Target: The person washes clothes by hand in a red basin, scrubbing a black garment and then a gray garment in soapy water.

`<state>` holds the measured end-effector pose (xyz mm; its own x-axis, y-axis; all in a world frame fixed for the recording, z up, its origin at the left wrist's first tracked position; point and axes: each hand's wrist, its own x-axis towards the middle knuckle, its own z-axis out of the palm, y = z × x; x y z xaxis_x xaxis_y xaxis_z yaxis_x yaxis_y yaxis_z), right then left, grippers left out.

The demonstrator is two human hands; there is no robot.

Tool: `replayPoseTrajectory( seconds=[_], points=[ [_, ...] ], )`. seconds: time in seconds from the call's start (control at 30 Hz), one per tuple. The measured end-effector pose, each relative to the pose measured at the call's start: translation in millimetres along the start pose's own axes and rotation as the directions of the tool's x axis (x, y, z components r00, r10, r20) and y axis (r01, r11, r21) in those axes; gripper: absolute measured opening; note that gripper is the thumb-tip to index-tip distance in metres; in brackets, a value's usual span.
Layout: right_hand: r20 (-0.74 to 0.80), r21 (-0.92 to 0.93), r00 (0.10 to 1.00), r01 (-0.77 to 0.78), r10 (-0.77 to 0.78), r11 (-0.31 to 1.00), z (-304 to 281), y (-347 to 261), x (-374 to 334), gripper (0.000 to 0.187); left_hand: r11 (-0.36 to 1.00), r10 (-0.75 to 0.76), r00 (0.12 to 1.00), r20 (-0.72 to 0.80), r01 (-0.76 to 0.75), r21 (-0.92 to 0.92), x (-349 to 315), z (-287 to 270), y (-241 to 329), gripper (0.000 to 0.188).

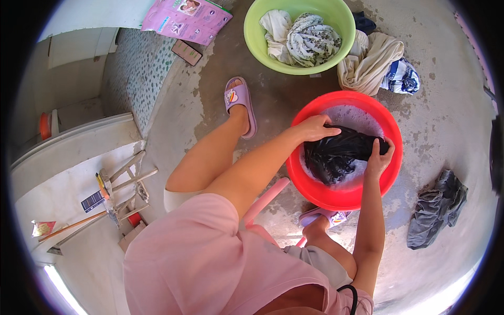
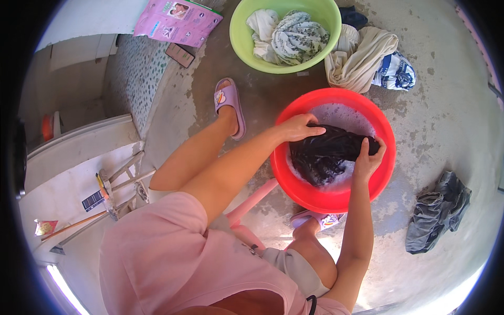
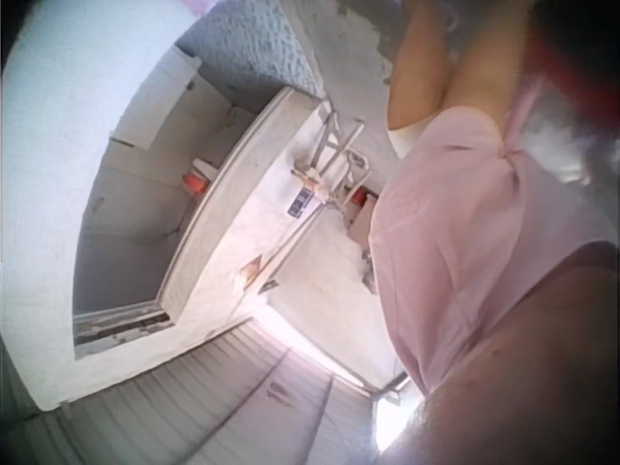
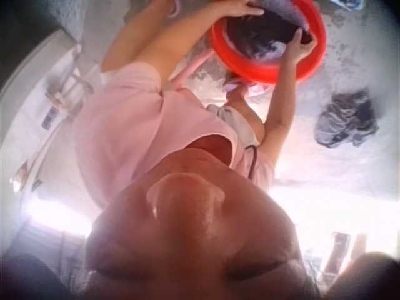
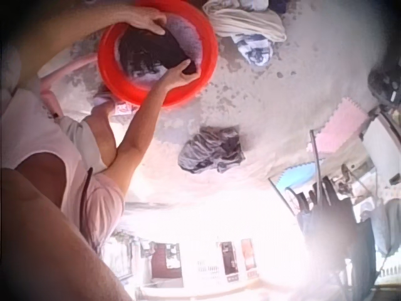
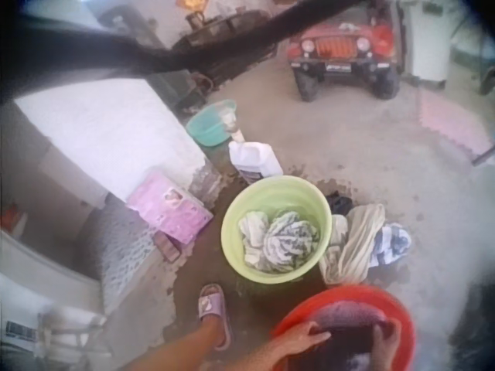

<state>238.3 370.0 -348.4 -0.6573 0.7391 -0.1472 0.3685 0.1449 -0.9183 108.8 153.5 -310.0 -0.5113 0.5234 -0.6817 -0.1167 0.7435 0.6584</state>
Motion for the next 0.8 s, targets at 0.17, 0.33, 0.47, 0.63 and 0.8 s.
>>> replayPoseTrajectory(
  seconds=[0.17,0.33,0.47,0.63,0.8],
  points=[
    [0.333,-0.608,0.919,0.379,-0.208,0.698,16.2,-4.4,-7.7,0.048,0.69,0.464,0.863,-0.2,-0.212,0.692,-19.5,50.7,12.4,0.067],
    [0.561,-0.712,0.828,0.49,-0.014,0.503,27.9,46.3,11.3,0.045,0.692,0.45,0.888,-0.097,-0.279,0.666,-1.6,79.8,-15.9,0.068],
    [0.574,-0.597,0.818,0.388,0.036,0.702,24.9,121.2,9.6,0.038,0.738,0.219,0.976,0.024,-0.181,0.65,17.2,90.8,-21.1,0.07],
    [0.605,-0.403,0.75,0.0,0.267,0.915,10.9,178.5,34.9,0.038,0.815,0.335,0.938,-0.089,-0.241,0.527,34.0,82.4,23.4,0.038],
    [0.333,-0.099,0.896,0.344,-0.295,0.934,31.6,-1.4,-3.7,0.019,0.613,-0.185,0.982,0.042,0.149,-0.776,22.2,105.0,-6.0,0.057]
  ],
)
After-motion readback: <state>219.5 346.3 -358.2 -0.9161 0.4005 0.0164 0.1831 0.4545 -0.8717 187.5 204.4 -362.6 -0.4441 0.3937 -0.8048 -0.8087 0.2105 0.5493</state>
